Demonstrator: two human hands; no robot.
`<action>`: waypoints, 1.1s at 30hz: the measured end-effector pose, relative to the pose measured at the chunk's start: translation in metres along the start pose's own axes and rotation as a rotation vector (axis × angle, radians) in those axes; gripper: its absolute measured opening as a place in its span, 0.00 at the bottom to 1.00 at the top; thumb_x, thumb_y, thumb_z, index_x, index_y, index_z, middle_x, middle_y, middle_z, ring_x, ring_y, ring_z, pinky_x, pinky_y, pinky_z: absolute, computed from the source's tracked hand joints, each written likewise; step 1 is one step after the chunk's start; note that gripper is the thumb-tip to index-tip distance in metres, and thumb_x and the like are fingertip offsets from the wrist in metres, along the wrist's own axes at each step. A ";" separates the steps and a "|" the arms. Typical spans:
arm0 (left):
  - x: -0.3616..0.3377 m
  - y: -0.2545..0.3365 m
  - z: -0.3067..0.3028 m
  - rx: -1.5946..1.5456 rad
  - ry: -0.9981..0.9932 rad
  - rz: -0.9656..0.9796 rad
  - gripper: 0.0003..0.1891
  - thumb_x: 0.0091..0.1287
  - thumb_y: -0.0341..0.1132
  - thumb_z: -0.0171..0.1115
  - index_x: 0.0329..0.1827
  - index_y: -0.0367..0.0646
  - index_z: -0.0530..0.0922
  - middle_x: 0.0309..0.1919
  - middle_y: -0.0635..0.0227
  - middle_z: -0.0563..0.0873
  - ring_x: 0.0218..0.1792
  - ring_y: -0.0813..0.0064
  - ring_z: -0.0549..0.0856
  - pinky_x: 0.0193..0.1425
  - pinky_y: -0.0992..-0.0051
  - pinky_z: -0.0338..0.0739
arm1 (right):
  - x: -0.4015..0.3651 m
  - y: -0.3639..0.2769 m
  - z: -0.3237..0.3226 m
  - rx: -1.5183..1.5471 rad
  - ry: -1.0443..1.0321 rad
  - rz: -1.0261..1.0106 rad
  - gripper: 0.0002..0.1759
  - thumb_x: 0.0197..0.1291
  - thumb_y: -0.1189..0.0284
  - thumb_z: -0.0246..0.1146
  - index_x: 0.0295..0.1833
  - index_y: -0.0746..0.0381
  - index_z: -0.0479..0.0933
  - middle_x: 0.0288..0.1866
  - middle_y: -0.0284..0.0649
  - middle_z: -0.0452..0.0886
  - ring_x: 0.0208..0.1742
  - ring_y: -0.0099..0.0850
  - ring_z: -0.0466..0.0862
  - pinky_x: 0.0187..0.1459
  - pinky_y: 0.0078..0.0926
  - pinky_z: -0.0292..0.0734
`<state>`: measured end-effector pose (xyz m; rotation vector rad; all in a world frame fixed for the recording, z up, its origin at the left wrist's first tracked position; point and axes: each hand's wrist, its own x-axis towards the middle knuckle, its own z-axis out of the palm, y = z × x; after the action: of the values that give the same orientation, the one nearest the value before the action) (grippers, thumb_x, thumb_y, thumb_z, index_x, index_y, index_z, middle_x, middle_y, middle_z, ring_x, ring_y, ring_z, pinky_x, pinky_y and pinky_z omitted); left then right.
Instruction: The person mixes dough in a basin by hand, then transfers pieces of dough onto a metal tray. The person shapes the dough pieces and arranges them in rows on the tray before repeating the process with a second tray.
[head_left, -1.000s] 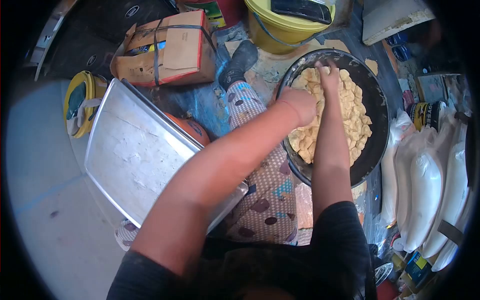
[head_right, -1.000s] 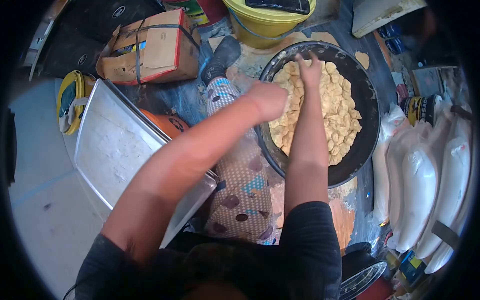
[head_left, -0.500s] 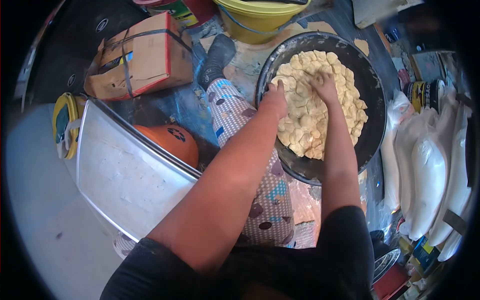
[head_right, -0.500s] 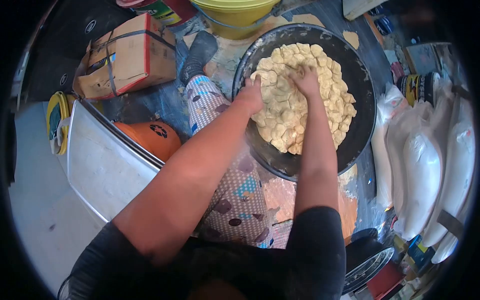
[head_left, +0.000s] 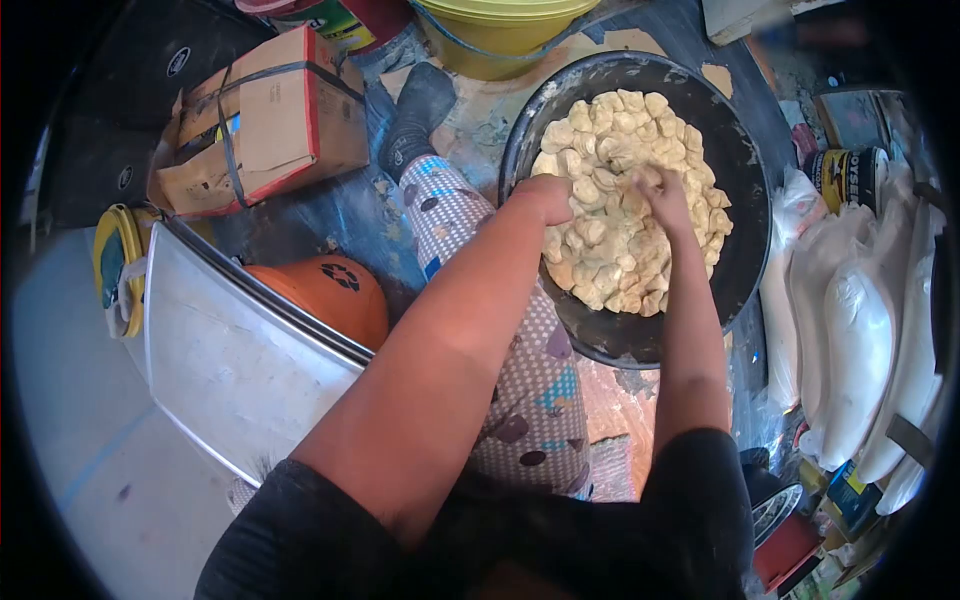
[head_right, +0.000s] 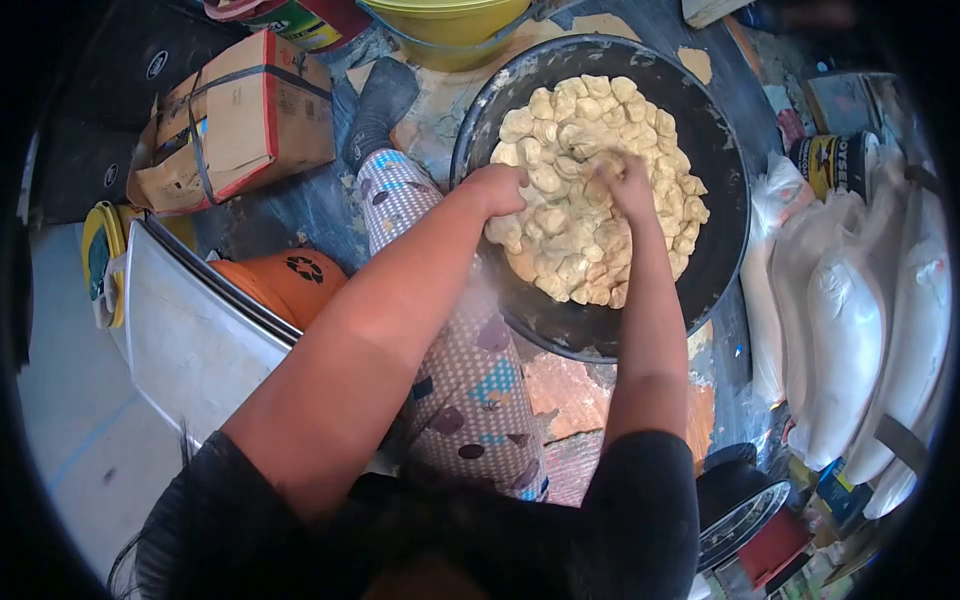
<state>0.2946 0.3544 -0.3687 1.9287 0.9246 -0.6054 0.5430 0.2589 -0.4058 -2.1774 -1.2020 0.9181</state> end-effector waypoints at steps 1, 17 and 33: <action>0.001 -0.002 0.001 -0.129 0.004 0.041 0.36 0.51 0.39 0.64 0.67 0.47 0.67 0.71 0.51 0.62 0.68 0.48 0.67 0.68 0.58 0.66 | 0.036 0.064 0.039 -0.275 0.118 -0.150 0.37 0.52 0.50 0.68 0.65 0.57 0.70 0.70 0.56 0.62 0.67 0.49 0.68 0.62 0.43 0.67; 0.008 -0.006 0.019 -0.216 0.350 0.031 0.28 0.50 0.40 0.67 0.57 0.43 0.77 0.61 0.45 0.72 0.62 0.52 0.74 0.65 0.67 0.69 | 0.000 0.019 0.016 -0.159 0.212 0.033 0.37 0.55 0.47 0.66 0.63 0.59 0.70 0.59 0.55 0.72 0.59 0.46 0.76 0.56 0.42 0.74; 0.023 -0.014 0.024 -0.179 0.185 0.044 0.26 0.54 0.45 0.64 0.52 0.37 0.80 0.53 0.49 0.81 0.52 0.54 0.81 0.60 0.65 0.73 | 0.068 0.029 0.061 -0.052 0.135 -0.101 0.44 0.49 0.42 0.65 0.69 0.52 0.67 0.72 0.52 0.62 0.73 0.53 0.59 0.69 0.49 0.57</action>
<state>0.2958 0.3465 -0.4041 1.8600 1.0129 -0.3110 0.5398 0.3092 -0.4873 -2.1601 -1.2694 0.6939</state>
